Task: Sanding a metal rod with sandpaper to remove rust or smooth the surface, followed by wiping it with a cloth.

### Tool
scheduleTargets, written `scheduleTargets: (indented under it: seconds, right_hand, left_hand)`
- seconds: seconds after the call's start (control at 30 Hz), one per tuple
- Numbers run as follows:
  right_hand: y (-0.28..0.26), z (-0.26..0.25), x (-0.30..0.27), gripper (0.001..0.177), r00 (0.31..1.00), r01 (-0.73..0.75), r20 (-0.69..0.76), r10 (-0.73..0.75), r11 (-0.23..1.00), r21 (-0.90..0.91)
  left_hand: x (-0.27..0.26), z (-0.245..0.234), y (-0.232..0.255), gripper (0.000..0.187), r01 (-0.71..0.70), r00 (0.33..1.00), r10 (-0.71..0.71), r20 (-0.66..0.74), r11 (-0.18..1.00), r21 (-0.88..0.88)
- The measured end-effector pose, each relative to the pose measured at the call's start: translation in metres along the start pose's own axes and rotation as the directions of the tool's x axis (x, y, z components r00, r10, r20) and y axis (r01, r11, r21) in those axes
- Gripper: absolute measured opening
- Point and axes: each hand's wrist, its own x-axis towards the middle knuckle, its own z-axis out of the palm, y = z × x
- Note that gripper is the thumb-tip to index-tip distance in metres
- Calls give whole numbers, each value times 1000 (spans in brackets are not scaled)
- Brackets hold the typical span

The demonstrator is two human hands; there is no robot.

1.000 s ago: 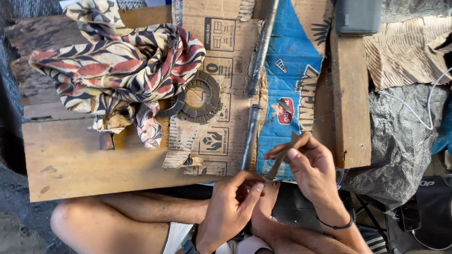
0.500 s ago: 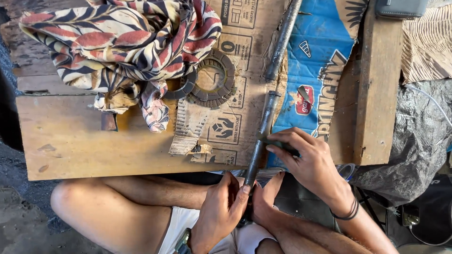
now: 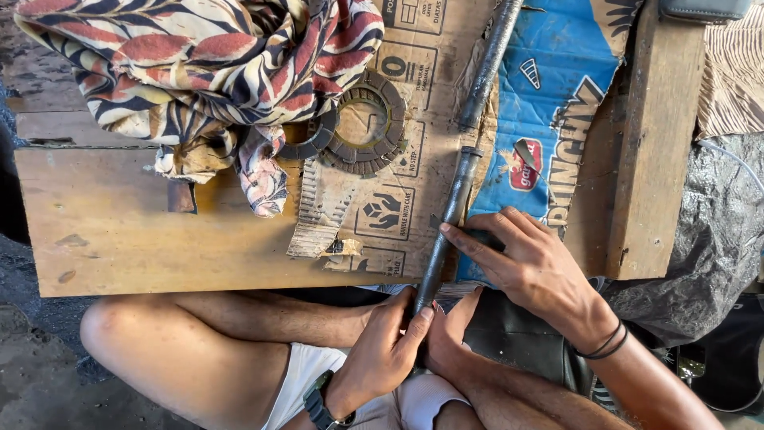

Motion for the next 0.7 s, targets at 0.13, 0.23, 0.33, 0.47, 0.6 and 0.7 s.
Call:
scheduleTargets:
  seconds: [0.13,0.23,0.33,0.47,0.6,0.7]
  right_hand:
    - [9,6,-1,55,996,60,67,-53,992,-109]
    - [9,8,3,61,988,124,110,-104,975,-186]
    - [3,13,3,57,990,113,107,-97,981,-155]
    - [-13,19,-3,51,977,200,99,-189,974,-111]
    - [3,22,-7,49,982,188,31,-188,930,-317]
    - [11,5,4,58,992,126,78,-104,911,-393]
  left_hand:
    - [-1,-5,7,28,205,978,-208,-2,968,-145]
    - [-2,-8,2,45,163,983,-170,-71,983,-89]
    - [-1,-5,-5,35,123,983,-140,-121,982,-141]
    - [0,-2,-10,36,156,970,-186,-155,970,-189]
    - [-1,-1,-11,36,158,966,-186,-177,974,-163]
    - [-1,0,-14,44,158,963,-173,-205,984,-87]
